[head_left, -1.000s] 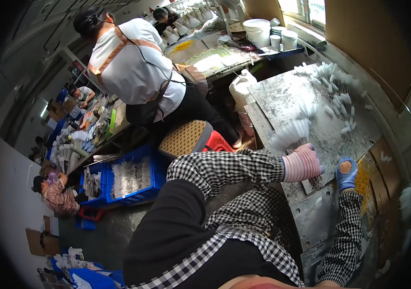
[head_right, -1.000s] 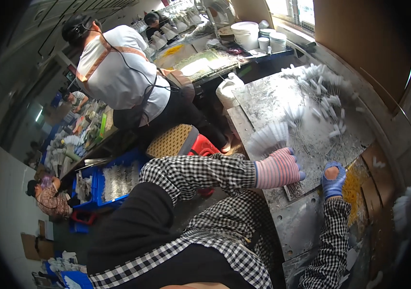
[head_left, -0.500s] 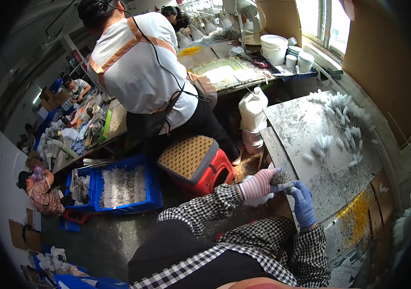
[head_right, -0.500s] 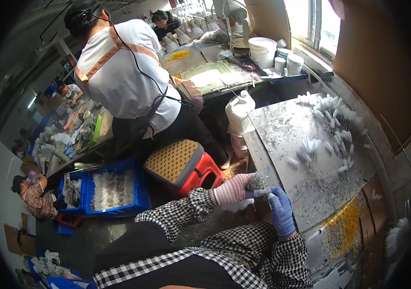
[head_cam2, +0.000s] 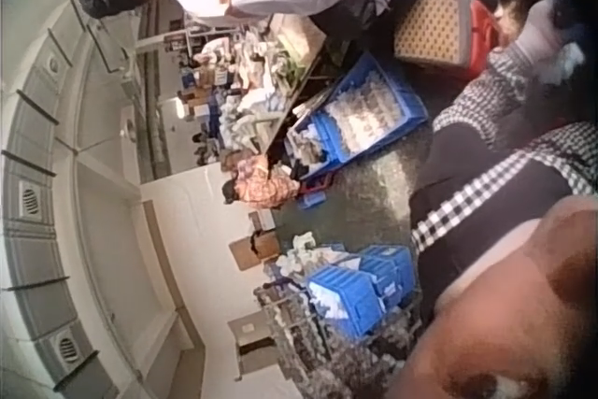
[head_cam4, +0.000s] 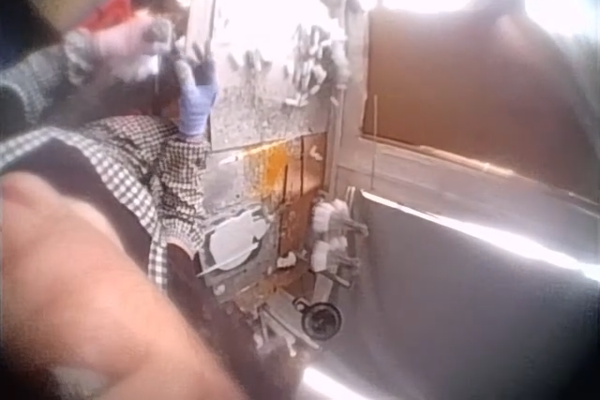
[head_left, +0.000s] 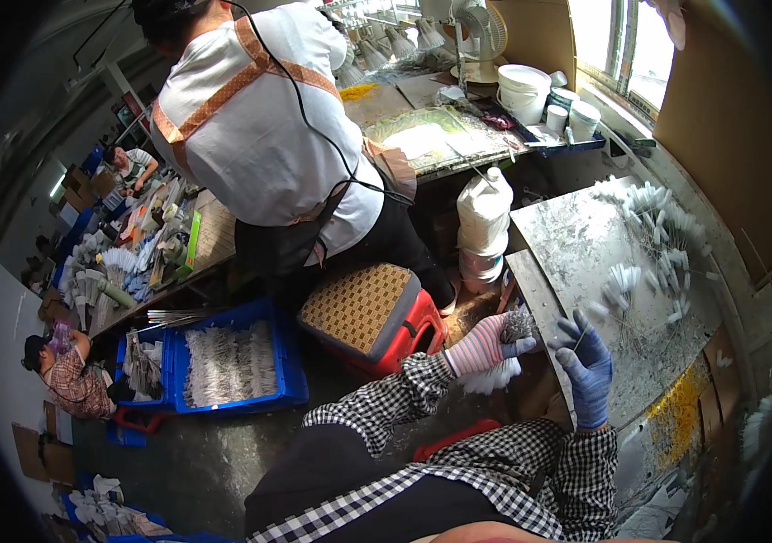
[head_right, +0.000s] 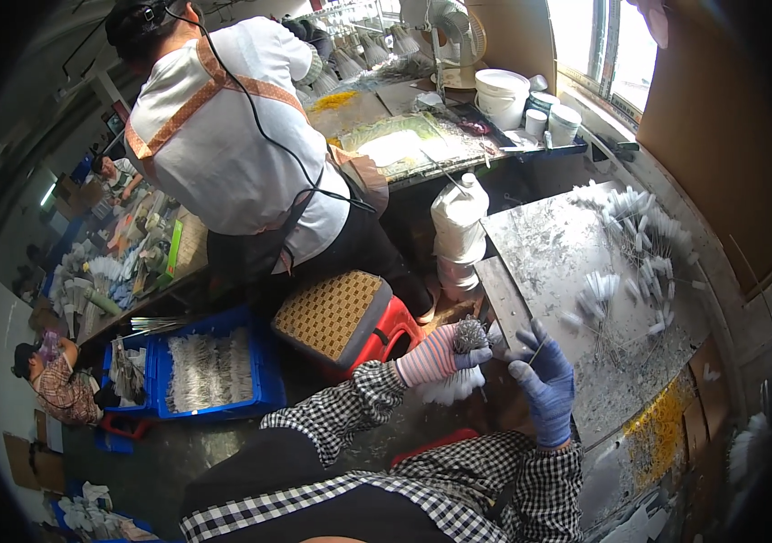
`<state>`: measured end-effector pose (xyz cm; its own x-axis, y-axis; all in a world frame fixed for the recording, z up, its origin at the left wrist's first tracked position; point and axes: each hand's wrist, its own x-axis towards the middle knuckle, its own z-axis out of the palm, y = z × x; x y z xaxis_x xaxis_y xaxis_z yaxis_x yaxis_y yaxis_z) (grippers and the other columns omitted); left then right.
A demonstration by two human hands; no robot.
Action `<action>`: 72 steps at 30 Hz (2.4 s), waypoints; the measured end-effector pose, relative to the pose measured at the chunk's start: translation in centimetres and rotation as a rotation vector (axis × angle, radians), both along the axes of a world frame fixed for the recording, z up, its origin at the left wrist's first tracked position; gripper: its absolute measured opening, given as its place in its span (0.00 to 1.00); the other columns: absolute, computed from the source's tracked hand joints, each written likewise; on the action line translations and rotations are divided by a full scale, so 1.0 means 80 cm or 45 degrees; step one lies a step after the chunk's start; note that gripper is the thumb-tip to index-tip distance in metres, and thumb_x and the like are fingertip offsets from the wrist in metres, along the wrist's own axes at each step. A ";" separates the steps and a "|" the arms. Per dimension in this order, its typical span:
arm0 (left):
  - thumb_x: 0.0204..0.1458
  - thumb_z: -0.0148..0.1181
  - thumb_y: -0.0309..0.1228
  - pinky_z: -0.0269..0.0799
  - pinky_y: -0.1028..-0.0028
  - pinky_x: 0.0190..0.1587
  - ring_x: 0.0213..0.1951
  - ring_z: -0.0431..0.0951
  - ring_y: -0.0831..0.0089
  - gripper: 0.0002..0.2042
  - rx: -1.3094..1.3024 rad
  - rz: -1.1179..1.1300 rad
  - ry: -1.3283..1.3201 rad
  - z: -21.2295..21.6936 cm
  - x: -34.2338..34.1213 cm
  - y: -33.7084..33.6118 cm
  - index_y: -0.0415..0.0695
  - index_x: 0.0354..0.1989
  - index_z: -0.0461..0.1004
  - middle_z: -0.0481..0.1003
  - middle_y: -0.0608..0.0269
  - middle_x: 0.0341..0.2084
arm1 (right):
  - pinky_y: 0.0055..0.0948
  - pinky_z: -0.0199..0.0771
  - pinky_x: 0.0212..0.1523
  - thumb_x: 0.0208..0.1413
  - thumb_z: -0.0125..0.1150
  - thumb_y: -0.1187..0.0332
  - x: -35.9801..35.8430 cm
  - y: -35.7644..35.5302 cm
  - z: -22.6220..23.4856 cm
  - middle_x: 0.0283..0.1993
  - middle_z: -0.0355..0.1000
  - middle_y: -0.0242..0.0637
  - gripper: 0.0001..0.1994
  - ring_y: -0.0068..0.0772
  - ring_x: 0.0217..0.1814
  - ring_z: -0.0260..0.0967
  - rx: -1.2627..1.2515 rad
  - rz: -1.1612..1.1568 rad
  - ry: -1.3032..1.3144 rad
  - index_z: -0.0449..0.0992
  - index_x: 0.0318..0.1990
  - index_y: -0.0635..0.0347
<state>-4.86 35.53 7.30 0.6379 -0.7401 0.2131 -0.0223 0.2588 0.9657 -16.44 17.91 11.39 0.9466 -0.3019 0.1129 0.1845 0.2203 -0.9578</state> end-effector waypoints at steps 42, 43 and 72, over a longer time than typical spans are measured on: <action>0.62 0.57 0.36 0.72 0.63 0.54 0.54 0.75 0.62 0.16 0.266 -0.049 0.550 0.027 -0.040 -0.024 0.44 0.56 0.72 0.73 0.55 0.54 | 0.40 0.71 0.43 0.52 0.69 0.63 -0.013 -0.003 0.024 0.37 0.71 0.36 0.25 0.42 0.37 0.71 -1.316 -0.440 -0.740 0.73 0.57 0.57; 0.62 0.59 0.33 0.74 0.69 0.51 0.51 0.76 0.68 0.13 0.725 0.000 -0.417 0.001 -0.010 -0.007 0.42 0.52 0.73 0.75 0.57 0.50 | 0.41 0.71 0.45 0.54 0.67 0.62 -0.032 -0.012 0.024 0.36 0.72 0.35 0.23 0.42 0.39 0.71 -1.255 -0.477 -0.696 0.74 0.57 0.57; 0.68 0.45 0.44 0.77 0.63 0.47 0.46 0.76 0.67 0.21 -0.026 -0.684 1.556 -0.139 -0.207 -0.258 0.42 0.59 0.67 0.73 0.57 0.49 | 0.41 0.73 0.38 0.52 0.66 0.68 -0.300 -0.083 -0.151 0.31 0.75 0.41 0.07 0.46 0.35 0.74 -0.980 -0.915 0.439 0.81 0.37 0.59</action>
